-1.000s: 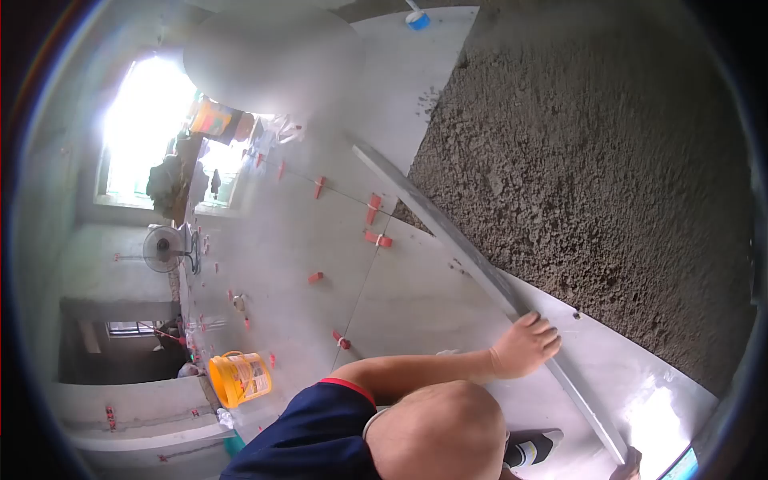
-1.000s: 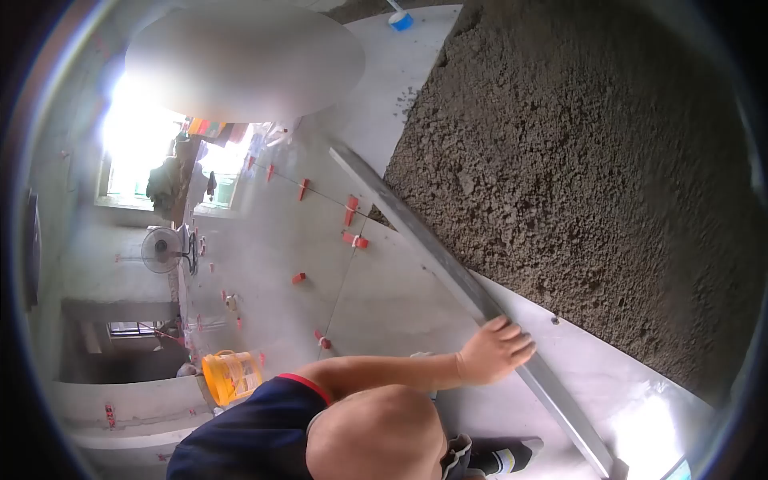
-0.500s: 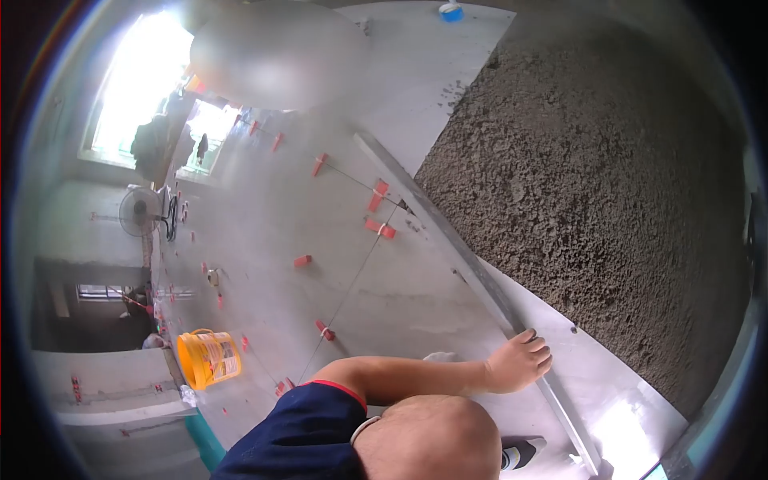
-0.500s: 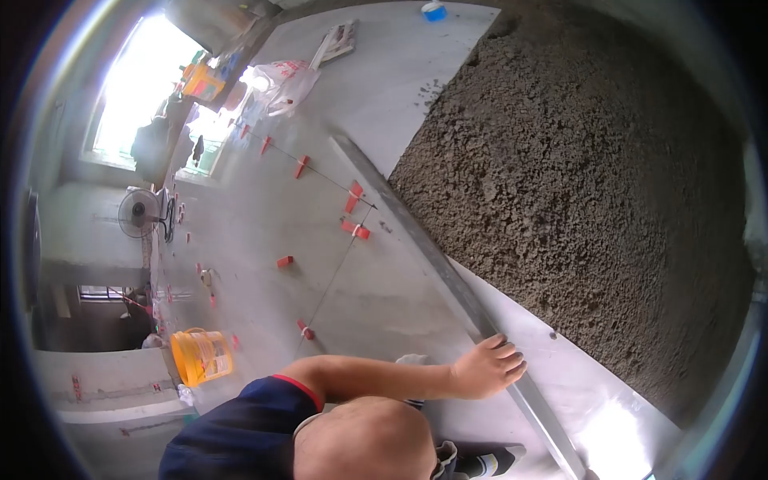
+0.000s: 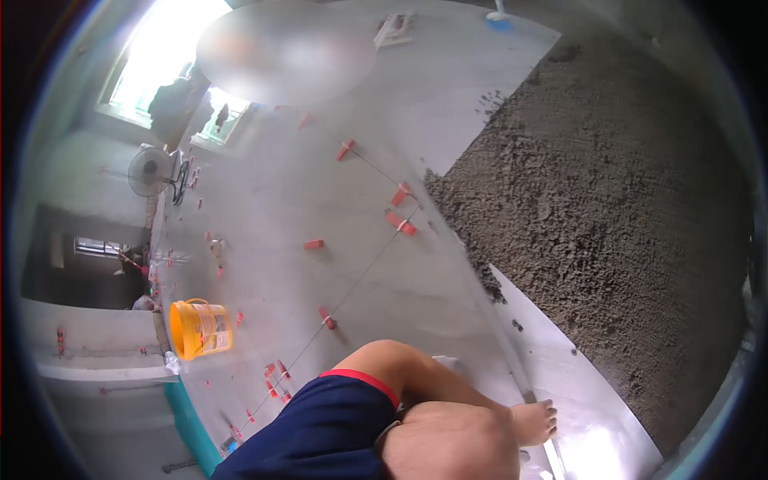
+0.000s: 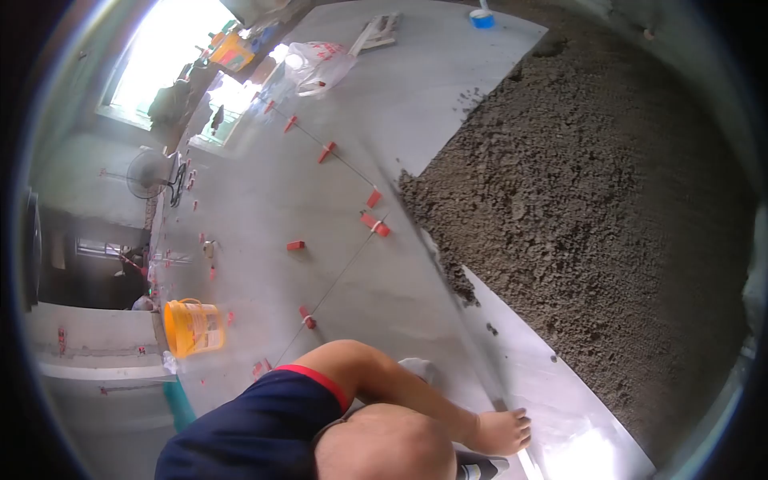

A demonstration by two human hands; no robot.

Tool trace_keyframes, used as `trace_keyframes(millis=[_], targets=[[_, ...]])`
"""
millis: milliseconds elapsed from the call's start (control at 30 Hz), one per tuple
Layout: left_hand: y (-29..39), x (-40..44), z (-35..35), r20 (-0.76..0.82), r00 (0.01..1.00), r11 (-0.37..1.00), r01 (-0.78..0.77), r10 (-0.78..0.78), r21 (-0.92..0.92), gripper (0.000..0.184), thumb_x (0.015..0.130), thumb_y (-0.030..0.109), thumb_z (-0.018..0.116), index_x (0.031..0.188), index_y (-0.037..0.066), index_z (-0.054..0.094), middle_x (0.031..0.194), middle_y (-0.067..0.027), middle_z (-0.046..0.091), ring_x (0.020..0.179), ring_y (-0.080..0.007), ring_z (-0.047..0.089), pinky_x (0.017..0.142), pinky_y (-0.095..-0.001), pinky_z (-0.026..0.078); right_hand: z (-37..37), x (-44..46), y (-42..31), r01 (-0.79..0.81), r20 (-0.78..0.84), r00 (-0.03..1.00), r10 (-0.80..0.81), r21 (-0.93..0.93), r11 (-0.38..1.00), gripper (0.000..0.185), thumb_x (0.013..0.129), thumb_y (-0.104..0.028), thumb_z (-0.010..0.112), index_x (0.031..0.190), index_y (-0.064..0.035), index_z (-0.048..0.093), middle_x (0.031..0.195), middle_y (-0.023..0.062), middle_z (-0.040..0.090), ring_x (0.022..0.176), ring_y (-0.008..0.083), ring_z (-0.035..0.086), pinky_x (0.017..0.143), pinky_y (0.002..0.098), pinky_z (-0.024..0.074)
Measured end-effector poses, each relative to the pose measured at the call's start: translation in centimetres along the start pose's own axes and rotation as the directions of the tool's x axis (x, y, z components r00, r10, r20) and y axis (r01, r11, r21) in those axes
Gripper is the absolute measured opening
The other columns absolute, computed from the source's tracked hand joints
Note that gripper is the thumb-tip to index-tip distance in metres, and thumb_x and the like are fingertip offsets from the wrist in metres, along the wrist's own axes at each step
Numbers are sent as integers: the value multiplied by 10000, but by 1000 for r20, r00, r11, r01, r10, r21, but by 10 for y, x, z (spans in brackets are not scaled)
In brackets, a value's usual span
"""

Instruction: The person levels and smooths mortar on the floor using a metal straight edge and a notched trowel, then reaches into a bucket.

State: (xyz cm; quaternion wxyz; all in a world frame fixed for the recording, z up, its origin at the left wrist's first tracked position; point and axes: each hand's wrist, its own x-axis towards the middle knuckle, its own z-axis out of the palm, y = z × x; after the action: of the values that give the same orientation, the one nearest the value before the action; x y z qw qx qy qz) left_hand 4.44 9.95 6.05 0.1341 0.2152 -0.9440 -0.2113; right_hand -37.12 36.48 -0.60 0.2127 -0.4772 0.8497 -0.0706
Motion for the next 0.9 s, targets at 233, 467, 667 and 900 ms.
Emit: trace_keyframes(millis=[233, 467, 667, 900], targets=[[10, -4, 20, 69, 996, 997, -54, 58, -57, 203, 794, 219, 596, 850, 32, 654, 826, -50, 643, 823, -221, 589, 802, -378, 440, 8, -7, 2, -6, -30, 1000, 6, 2, 1000, 350, 908, 58, 467, 1223, 87, 618, 1198, 222, 644, 1094, 295, 604, 922, 385, 487], [-38, 3, -1, 32, 996, 995, -75, 78, -70, 200, 792, 231, 603, 846, 42, 638, 811, -59, 643, 828, -216, 611, 837, -361, 451, 10, -25, 6, -25, -73, 997, 25, 4, 1000, 343, 888, 89, 477, 1193, 84, 635, 1156, 223, 662, 1042, 284, 626, 863, 366, 511], [-108, 8, -36, -118, 985, 989, -118, 128, 88, 157, 785, 231, 620, 846, 86, 628, 826, -22, 651, 851, -182, 629, 927, -346, 457, 22, -37, 7, -12, -154, 988, 13, 8, 1000, 340, 871, 115, 485, 1167, 81, 649, 1120, 223, 678, 998, 275, 645, 812, 349, 532], [-179, 52, -69, 16, 977, 953, -210, 211, 218, 164, 756, 275, 657, 813, 130, 607, 801, 16, 620, 767, -159, 578, 765, -330, 485, 39, -32, 5, -18, -229, 973, 16, -7, 1000, 360, 835, 147, 488, 1145, 81, 658, 1105, 231, 687, 976, 270, 651, 774, 346, 541]])
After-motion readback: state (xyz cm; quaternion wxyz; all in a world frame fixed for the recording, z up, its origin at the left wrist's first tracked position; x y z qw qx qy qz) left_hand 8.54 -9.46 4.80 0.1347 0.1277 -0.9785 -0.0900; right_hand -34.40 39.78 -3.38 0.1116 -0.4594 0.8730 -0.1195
